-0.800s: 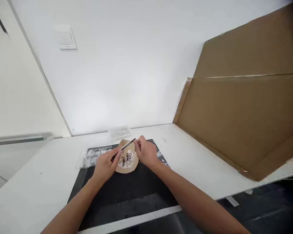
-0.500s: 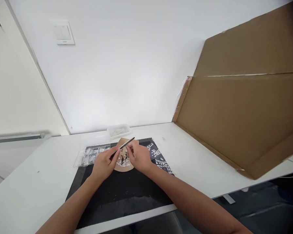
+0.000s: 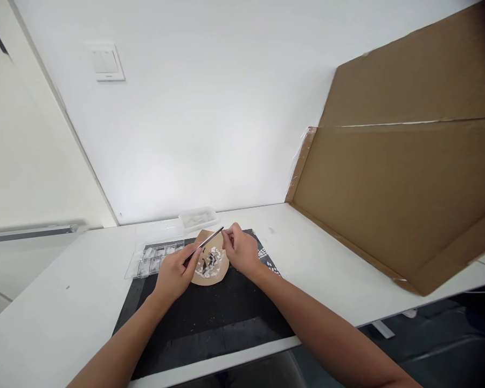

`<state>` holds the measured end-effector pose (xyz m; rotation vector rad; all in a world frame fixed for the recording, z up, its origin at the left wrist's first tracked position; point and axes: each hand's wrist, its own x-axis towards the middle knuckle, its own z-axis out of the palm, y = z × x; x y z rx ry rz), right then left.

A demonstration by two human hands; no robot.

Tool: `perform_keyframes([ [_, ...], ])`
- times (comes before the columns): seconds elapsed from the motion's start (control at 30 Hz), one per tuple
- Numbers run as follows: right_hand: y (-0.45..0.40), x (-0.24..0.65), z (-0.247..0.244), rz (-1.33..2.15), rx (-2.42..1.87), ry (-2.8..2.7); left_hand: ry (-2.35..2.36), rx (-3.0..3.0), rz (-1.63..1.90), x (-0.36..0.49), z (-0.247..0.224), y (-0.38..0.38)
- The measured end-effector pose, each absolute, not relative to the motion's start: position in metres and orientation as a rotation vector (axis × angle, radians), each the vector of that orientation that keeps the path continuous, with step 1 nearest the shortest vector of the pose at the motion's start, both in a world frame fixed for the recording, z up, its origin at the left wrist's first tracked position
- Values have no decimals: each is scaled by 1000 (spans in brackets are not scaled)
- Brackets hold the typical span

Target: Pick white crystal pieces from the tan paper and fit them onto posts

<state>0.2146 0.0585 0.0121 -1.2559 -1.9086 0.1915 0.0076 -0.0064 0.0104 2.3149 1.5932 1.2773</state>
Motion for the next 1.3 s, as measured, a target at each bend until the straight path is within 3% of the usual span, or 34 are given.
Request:
perform_keyframes([
  [0.3,29,190,5,134,-1038,-2087,1578,2316,1273,7,12,-8],
  [0.63,49,208,16,181,-1230,-1913,1613,2314,1241,7,10,-7],
  [0.97,27,188,10,219,-1087,-2077,1601,2313,1234,9,9,-6],
  [1.3,46,207,18,336,-1203,-1871,1624,2328,1213,8,7,-5],
])
